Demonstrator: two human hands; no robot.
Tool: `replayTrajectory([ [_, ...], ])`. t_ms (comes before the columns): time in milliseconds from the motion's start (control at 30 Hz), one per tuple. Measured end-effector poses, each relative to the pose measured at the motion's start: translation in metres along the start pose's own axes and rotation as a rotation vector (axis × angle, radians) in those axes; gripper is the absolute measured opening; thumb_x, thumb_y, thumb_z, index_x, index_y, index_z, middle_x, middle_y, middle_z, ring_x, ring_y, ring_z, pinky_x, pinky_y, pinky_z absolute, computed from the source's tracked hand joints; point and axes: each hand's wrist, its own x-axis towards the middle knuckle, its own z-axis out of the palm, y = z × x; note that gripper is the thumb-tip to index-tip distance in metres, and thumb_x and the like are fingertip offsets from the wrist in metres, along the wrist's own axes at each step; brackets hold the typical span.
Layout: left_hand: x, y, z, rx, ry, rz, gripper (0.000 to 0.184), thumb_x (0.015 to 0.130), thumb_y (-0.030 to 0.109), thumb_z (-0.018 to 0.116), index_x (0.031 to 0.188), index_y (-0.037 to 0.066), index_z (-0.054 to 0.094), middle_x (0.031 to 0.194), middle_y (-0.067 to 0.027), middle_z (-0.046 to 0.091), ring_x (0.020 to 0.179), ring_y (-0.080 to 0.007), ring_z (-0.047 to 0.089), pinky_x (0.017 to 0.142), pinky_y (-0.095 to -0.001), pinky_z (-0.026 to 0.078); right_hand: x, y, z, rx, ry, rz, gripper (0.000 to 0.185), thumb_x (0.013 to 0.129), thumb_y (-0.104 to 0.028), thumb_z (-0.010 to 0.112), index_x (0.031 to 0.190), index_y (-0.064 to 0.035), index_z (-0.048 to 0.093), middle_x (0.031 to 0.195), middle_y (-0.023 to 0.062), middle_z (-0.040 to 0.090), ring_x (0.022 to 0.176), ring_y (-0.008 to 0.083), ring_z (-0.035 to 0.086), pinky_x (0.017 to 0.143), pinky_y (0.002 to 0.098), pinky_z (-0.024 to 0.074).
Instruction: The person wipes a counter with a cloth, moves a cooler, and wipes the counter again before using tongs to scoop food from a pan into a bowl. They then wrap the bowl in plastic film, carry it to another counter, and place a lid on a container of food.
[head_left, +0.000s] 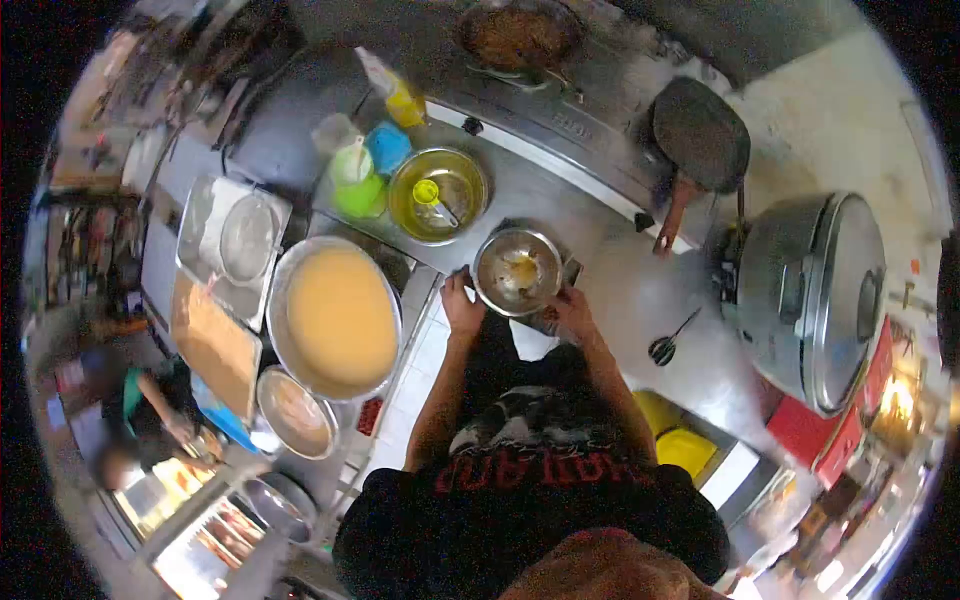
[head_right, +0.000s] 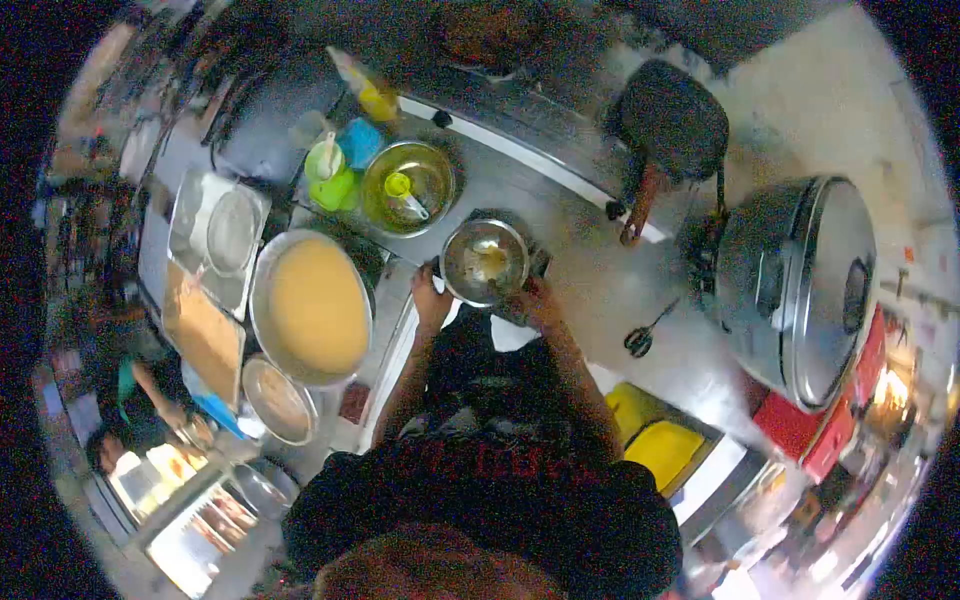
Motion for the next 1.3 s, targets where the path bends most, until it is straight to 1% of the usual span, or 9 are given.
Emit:
replayTrajectory([
  [367,0.028,-0.008,0.061,0.294,-0.072,0.331,0.055,0.076,0.036,0.073,0.116,0.002,0.059,0.099,-0.0201,0.064,0.099,-0.04,0.058,0.087,-0.0531,0.041,-0.081,-0.053,-0.054,0.096,0.472,-0.109,0.017,0.09,-0.011,0.056,0.103,-0.0036,0.063,0.075,0.003,0.063,0.064,0.0139,0.062,0.056,0.0265,0.0508],
  [400,0.032,-0.002,0.06,0.217,-0.345,0.179,0.049,0.075,0.034,0.075,0.112,0.003,0.063,0.096,-0.0194,0.066,0.099,-0.0413,0.059,0.088,-0.0512,0.044,-0.092,-0.058,-0.064,0.055,0.504,-0.112,0.018,0.089,-0.01,0.055,0.104,-0.0036,0.062,0.075,0.0032,0.063,0.063,0.0144,0.062,0.056,0.0264,0.0507],
  [500,0.037,0.002,0.048,-0.321,-0.31,0.146,0.045,0.077,0.03,0.074,0.112,0.004,0.063,0.105,-0.0215,0.066,0.103,-0.0427,0.059,0.089,-0.0474,0.046,-0.1,-0.037,-0.088,0.097,0.56,-0.121,0.018,0.089,-0.009,0.054,0.105,-0.0037,0.062,0.075,0.0032,0.063,0.063,0.0148,0.063,0.056,0.0261,0.0506],
  [633,0.023,-0.012,0.013,-1.039,-0.496,-0.447,0.039,0.077,0.014,0.072,0.113,0.003,0.062,0.109,-0.0111,0.067,0.097,-0.0292,0.064,0.088,-0.0384,0.049,-0.083,-0.022,-0.077,0.268,0.612,-0.079,0.013,0.09,-0.014,0.057,0.1,-0.0051,0.062,0.075,0.0031,0.062,0.064,0.0145,0.063,0.056,0.0258,0.0509],
  [867,0.054,0.106,-0.172,-1.0,-0.364,-0.426,0.049,0.072,-0.002,0.069,0.12,0.001,0.059,0.108,-0.0062,0.066,0.102,-0.0182,0.059,0.091,-0.0337,0.047,-0.048,0.036,-0.085,0.339,0.389,-0.126,0.023,0.088,-0.017,0.066,0.104,-0.0012,0.061,0.087,0.0098,0.065,0.066,0.0197,0.064,0.063,0.0309,0.0549],
  [967,0.065,0.116,-0.206,-0.904,-0.489,-0.197,0.052,0.071,-0.002,0.07,0.122,0.0,0.058,0.111,-0.0063,0.066,0.103,-0.0177,0.059,0.092,-0.0332,0.046,-0.067,-0.04,-0.082,-0.787,0.698,-0.043,0.038,0.083,-0.026,0.075,0.111,-0.0048,0.059,0.103,0.0065,0.068,0.083,0.0208,0.066,0.069,0.0351,0.0536],
  [1067,0.079,0.117,-0.213,-0.891,-0.603,-0.001,0.058,0.07,-0.003,0.07,0.126,-0.001,0.055,0.116,-0.0072,0.063,0.109,-0.0186,0.056,0.098,-0.0323,0.042,-0.072,-0.154,-0.041,-0.205,0.296,-0.361,0.069,0.07,-0.022,0.085,0.128,-0.0025,0.053,0.126,0.0121,0.059,0.113,0.0245,0.06,0.087,0.0364,0.0524],
  [1200,0.117,0.138,-0.206,-0.887,-0.817,0.091,0.061,0.071,-0.004,0.071,0.129,-0.002,0.053,0.118,-0.0076,0.062,0.114,-0.0198,0.053,0.101,-0.0335,0.04,-0.057,-0.257,0.043,-0.695,-0.178,-0.776,0.066,0.075,-0.026,0.084,0.129,-0.003,0.054,0.119,0.0135,0.063,0.105,0.0224,0.062,0.088,0.0364,0.0504],
  [1300,0.13,0.117,-0.163,-0.938,-0.387,-0.154,0.056,0.074,-0.003,0.071,0.127,-0.001,0.054,0.114,-0.0077,0.063,0.112,-0.0185,0.054,0.097,-0.0322,0.043,-0.021,-0.276,0.058,-0.6,-0.167,-0.572,0.051,0.078,-0.027,0.082,0.117,-0.0012,0.06,0.103,0.0135,0.067,0.091,0.0239,0.063,0.082,0.0376,0.0501],
])
